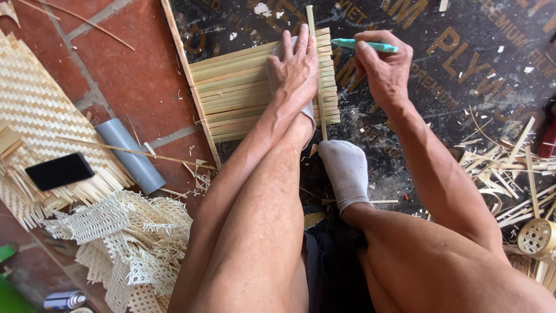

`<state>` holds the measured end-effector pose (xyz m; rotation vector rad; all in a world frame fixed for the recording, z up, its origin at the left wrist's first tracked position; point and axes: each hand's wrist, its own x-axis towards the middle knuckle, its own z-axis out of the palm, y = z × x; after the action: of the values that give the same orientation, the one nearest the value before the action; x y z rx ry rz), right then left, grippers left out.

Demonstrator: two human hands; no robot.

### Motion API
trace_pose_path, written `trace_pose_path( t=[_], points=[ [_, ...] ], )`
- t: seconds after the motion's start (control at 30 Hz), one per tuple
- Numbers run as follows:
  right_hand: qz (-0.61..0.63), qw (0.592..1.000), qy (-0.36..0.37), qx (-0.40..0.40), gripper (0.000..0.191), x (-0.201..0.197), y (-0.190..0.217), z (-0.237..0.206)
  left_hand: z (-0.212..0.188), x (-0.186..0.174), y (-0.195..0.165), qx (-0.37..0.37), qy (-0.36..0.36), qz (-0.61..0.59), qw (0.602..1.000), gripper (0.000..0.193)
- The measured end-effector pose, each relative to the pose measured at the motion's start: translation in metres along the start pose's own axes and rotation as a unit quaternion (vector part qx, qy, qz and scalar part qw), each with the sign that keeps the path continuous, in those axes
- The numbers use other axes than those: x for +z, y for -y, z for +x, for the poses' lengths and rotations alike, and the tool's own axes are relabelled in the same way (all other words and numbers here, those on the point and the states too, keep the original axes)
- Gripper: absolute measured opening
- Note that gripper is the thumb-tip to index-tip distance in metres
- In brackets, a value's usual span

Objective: The person sits on the floor and weaves thin bamboo strips into a wooden frame, holding the frame steady with one foot while threading and pressing strips into place by hand. They gather and align bundles of strips, insert them into the frame, and press the woven rows flat.

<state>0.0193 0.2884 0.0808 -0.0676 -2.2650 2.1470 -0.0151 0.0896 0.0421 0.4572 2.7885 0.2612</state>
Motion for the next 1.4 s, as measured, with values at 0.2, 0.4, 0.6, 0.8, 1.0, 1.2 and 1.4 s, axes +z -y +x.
trace_pose_path(
  t=[0.2,0.4,0.6,0.8,1.0,1.2,1.4],
  points=[
    [0.038,0.999,0.026,0.004,0.023,0.017,-0.022,0.005,-0.003,-0.007,-0.002,-0.007,0.021,0.016,1.0,0.074],
    [0.067,0.996,0.038,0.032,0.035,0.026,-0.031,0.012,-0.003,-0.004,-0.001,-0.003,-0.008,0.009,1.0,0.071],
    [0.008,0.999,0.052,0.0,0.041,0.027,-0.034,0.002,0.0,0.01,-0.001,-0.006,-0.003,0.021,1.0,0.074],
    [-0.137,0.986,0.089,0.014,0.042,0.013,-0.017,-0.089,0.005,0.011,0.0,-0.007,-0.001,0.004,1.0,0.071],
    [-0.274,0.955,0.11,-0.016,0.034,0.008,-0.003,-0.16,-0.001,0.008,-0.002,-0.009,0.025,0.031,0.999,0.073],
    [-0.286,0.933,0.179,0.129,0.029,0.009,0.009,-0.125,0.001,0.011,0.002,-0.014,0.009,0.019,1.0,0.068],
    [-0.28,0.912,0.248,0.169,0.031,0.014,0.004,-0.03,0.003,0.02,0.006,-0.008,0.002,0.013,1.0,0.06]
  ],
)
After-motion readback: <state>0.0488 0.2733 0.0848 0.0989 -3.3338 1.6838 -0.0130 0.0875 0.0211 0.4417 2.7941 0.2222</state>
